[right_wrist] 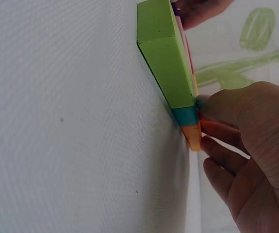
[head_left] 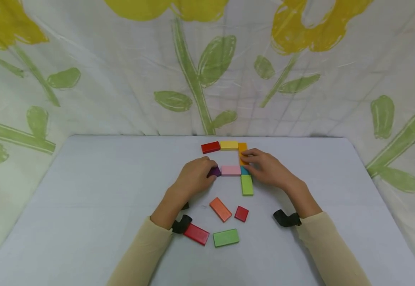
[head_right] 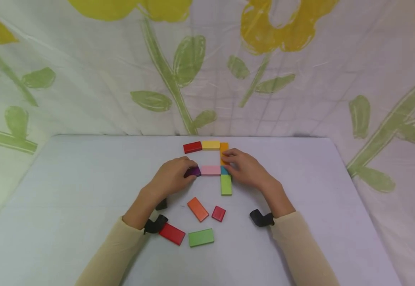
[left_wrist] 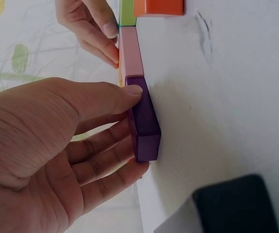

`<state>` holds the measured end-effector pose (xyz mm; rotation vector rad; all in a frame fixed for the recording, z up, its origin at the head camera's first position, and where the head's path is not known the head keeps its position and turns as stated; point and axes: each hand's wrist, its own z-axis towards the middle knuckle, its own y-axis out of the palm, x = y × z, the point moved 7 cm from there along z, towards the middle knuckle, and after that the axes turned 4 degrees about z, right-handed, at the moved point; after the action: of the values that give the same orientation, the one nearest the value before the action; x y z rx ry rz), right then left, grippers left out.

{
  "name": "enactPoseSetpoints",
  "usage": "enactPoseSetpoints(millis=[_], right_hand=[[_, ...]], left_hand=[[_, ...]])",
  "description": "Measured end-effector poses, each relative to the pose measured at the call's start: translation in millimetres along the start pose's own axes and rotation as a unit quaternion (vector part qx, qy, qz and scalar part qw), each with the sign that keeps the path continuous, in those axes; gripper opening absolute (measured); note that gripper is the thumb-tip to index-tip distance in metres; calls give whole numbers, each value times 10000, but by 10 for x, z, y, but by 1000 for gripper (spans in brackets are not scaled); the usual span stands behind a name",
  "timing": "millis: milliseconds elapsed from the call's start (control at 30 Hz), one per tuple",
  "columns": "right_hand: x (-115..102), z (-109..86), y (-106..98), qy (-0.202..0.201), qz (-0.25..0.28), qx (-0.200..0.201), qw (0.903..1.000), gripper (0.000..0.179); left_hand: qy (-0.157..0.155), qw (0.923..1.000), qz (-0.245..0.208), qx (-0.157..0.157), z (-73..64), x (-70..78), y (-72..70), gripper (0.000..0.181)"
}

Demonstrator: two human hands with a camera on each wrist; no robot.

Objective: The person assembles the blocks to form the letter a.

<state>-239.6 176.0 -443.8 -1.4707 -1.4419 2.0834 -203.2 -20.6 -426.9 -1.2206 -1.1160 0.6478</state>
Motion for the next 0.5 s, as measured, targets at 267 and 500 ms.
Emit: enactPoseSetpoints(millis=[267, 500], right_hand=[[-3, 7, -7, 48, -26, -37, 10000, 41], [-1, 9, -4, 49, 47, -33, 10000, 41]], left_hand=[[-7, 10000, 22, -42, 7, 3, -1, 27], [-26, 10000, -24, -62, 6, 0, -1, 27]])
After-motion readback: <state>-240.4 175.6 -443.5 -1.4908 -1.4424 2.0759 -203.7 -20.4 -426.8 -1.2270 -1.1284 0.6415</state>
